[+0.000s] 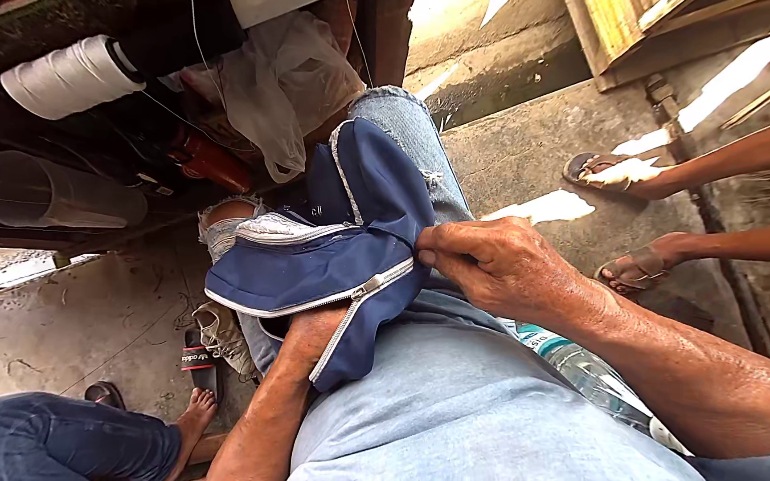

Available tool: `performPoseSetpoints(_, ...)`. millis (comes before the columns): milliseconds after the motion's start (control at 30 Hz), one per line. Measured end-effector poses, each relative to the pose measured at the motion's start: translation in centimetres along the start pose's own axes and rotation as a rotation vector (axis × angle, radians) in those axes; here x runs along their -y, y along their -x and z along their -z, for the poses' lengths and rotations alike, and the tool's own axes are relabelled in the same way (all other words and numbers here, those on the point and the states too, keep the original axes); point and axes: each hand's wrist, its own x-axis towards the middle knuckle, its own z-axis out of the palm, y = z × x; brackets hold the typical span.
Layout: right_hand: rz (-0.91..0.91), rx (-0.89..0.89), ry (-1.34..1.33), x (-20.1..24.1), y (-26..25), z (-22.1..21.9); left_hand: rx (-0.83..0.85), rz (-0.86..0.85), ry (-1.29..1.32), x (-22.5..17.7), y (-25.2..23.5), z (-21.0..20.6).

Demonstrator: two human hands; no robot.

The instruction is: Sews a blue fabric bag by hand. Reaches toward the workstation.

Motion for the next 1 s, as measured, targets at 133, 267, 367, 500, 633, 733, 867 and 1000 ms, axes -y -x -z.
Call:
performPoseSetpoints(133,-0.079,-0.216,-0.054,-0.3,1.0,1.8,-0.047,0.024,0.245,-0.3,-0.2,0.0)
performPoseSetpoints(267,-0.242,-0.411,-0.139,-0.9,2.0,3.6,-0.031,0.080,0.404,-0.7,-0.2,0.1)
performPoseSetpoints(367,-0.327,-0.322,-0.523,-1.0,2.7,3.1,-0.054,0.074,0.511,-0.4,0.1,0.2)
performPoseSetpoints(500,-0.369,0.116,-1.081,-0.7,3.2,1.5,-0.073,0.079,0.429,0.9,0.9,1.0)
performPoseSetpoints(633,-0.141,0.502,-0.885,-1.5,3.0,1.8,-0.081,0.047,0.524,2.4,1.7,1.1)
performPoseSetpoints(733,-0.197,0.518,-0.504,-1.8,3.3,2.8,-0.070,0.022,0.586,2.7,1.8,1.2)
performPoseSetpoints(867,-0.253,0.215,-0.281,-1.2,3.3,3.1,-0.061,-0.016,0.621,2.9,1.6,1.1)
performPoseSetpoints(1000,-0.247,-0.223,-0.161,-0.3,2.9,0.9,-0.043,0.045,0.580,2.4,1.5,1.2)
